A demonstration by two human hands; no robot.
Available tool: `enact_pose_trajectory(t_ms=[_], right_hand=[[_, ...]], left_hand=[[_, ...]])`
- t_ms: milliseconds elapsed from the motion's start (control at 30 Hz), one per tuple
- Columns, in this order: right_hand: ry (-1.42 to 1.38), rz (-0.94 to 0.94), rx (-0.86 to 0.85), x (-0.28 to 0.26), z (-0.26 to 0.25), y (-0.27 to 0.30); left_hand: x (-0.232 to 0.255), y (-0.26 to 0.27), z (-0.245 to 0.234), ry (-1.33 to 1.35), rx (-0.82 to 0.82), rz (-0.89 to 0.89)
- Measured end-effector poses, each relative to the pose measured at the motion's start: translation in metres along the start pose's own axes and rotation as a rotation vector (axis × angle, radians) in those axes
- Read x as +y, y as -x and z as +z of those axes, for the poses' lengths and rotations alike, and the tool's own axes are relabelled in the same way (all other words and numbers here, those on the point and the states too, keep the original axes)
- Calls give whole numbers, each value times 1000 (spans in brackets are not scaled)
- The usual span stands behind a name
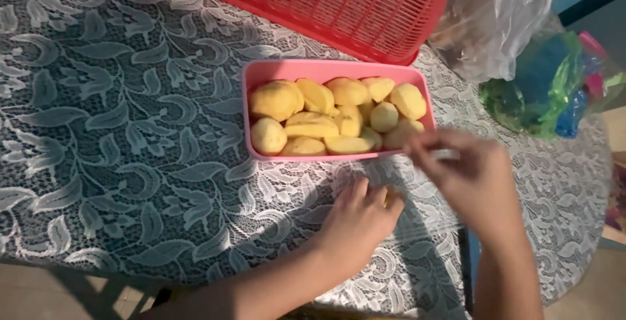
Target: Cutting peeled potatoes into smaller pieces using a utility knife.
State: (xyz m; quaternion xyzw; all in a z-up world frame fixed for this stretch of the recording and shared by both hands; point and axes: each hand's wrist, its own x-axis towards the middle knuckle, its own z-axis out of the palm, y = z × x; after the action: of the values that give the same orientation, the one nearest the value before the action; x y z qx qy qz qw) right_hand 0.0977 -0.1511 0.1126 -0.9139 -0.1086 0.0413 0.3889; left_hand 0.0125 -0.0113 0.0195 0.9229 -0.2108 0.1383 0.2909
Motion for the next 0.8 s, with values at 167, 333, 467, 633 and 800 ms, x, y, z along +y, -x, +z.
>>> enact_pose_trajectory(t_ms=[167,333,467,633,800], right_hand=[[206,-330,-282,24,2,42],[268,-506,-276,42,22,52],[415,-456,-199,62,21,52],[273,-284,-143,68,-4,38],[160,-430,86,28,-12,6]], left_hand=[[2,5,11,-32,-55,-87],[3,10,9,31,-211,-291],[-6,5,-19,166,-198,-320],[-22,7,-68,617,-156,-406],[-49,-5,-109,394,222,-240]])
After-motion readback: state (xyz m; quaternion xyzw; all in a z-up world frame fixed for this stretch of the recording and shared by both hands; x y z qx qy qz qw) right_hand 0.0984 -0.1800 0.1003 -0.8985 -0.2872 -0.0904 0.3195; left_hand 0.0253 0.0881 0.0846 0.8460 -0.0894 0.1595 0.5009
